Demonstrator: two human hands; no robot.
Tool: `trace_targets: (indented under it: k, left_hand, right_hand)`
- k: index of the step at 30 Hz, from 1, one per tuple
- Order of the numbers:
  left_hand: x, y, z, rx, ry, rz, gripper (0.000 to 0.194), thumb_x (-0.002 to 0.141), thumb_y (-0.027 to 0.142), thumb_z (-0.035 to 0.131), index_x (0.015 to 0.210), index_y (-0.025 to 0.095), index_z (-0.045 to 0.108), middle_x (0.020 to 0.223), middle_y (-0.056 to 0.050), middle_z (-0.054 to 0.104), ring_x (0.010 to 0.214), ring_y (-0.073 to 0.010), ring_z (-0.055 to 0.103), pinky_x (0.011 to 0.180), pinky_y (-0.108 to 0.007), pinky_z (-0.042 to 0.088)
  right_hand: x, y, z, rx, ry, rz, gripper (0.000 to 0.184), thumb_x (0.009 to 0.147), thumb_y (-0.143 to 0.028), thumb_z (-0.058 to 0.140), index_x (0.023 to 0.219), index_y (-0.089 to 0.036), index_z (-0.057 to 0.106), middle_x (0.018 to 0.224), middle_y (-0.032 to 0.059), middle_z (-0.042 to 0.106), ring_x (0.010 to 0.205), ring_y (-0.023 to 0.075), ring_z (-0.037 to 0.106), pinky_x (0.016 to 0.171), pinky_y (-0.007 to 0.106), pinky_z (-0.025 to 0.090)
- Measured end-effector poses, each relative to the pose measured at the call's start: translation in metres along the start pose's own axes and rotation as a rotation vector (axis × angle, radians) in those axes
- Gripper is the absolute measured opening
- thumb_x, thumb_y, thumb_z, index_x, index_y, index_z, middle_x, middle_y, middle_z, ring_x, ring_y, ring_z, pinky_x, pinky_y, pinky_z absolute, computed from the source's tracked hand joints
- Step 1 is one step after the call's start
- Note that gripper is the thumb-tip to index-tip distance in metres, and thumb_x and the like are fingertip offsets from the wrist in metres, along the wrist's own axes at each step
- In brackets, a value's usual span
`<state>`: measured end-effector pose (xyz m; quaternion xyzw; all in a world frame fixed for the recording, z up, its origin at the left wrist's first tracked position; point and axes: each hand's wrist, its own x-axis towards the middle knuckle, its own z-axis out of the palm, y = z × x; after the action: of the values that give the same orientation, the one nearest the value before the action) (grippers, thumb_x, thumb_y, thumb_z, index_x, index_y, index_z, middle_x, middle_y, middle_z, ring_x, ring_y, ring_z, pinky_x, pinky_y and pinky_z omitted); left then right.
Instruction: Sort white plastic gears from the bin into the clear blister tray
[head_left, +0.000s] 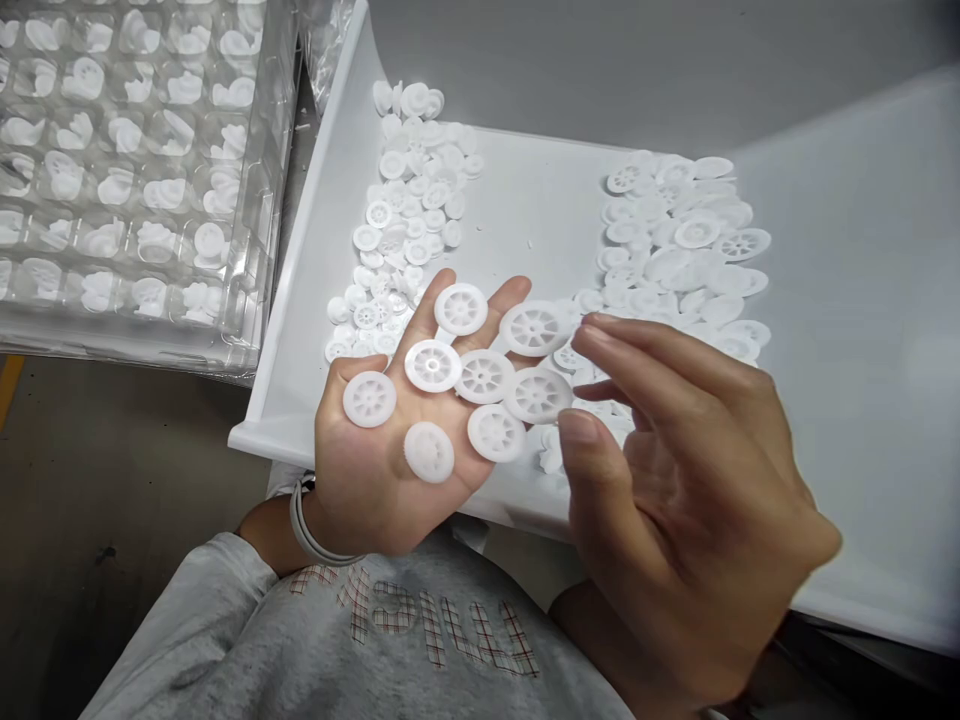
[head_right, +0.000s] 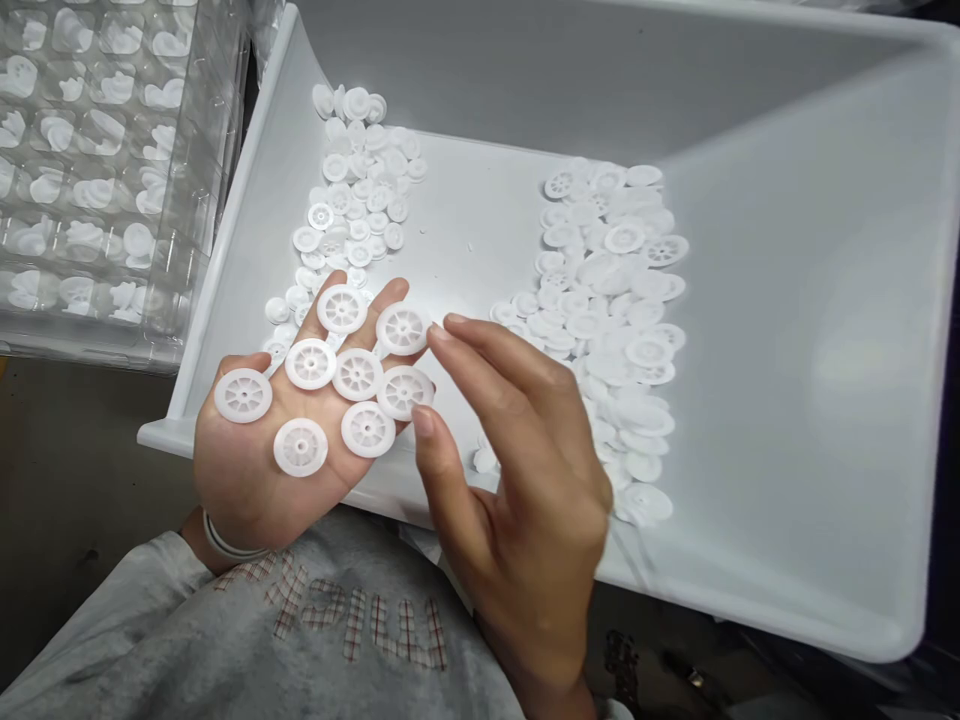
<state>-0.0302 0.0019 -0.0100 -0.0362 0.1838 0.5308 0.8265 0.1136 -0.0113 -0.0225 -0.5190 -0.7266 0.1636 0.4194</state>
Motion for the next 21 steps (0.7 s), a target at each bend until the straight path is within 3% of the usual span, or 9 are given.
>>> trace_targets:
  k: [4,8,15,21]
  left_hand:
    - [-0.0012,0.0008,0.0003,-0.02,-0.018,-0.021,0.056,0.091,0.037,0.019,0.138,0.034,0.048,0.132,0.005,0.063,0.144,-0.0204,0.033,0.124,-0.044,0.018]
    - [-0.0008,0.0002,0.0005,0.011,-0.002,-0.013,0.054,0.089,0.038,0.023,0.136,0.035,0.051,0.132,0.006,0.063,0.146,-0.0216,0.028,0.124,-0.047,0.023]
    - [-0.0014,-0.0011,0.0007,0.038,-0.006,0.003,0.055,0.091,0.037,0.019,0.135,0.034,0.052,0.133,0.006,0.062,0.145,-0.0219,0.032,0.123,-0.047,0.026]
    - [-0.0009,-0.0014,-0.0016,0.048,-0.014,-0.016,0.057,0.09,0.038,0.017,0.137,0.037,0.048,0.133,0.007,0.062,0.147,-0.0194,0.024,0.124,-0.047,0.022]
  right_hand:
    - [0.0009,0.0015,0.0016,-0.025,-0.025,0.0,0.05,0.085,-0.012,0.064,0.132,-0.026,0.059,0.129,0.0023,0.06,0.122,0.0204,0.056,0.101,0.04,0.052]
    - [0.0009,0.0007,0.0018,-0.017,-0.021,0.008,0.049,0.086,-0.011,0.061,0.133,-0.026,0.058,0.13,0.0018,0.06,0.122,0.0184,0.055,0.102,0.037,0.052]
    - [0.0005,0.001,0.002,0.011,-0.02,0.001,0.049,0.085,-0.011,0.063,0.132,-0.021,0.058,0.128,0.0043,0.061,0.122,0.019,0.055,0.102,0.037,0.052]
    - [-0.0006,0.0019,0.0009,0.029,-0.02,0.007,0.055,0.084,-0.01,0.062,0.136,-0.028,0.055,0.13,0.0021,0.059,0.122,0.0214,0.055,0.101,0.039,0.052]
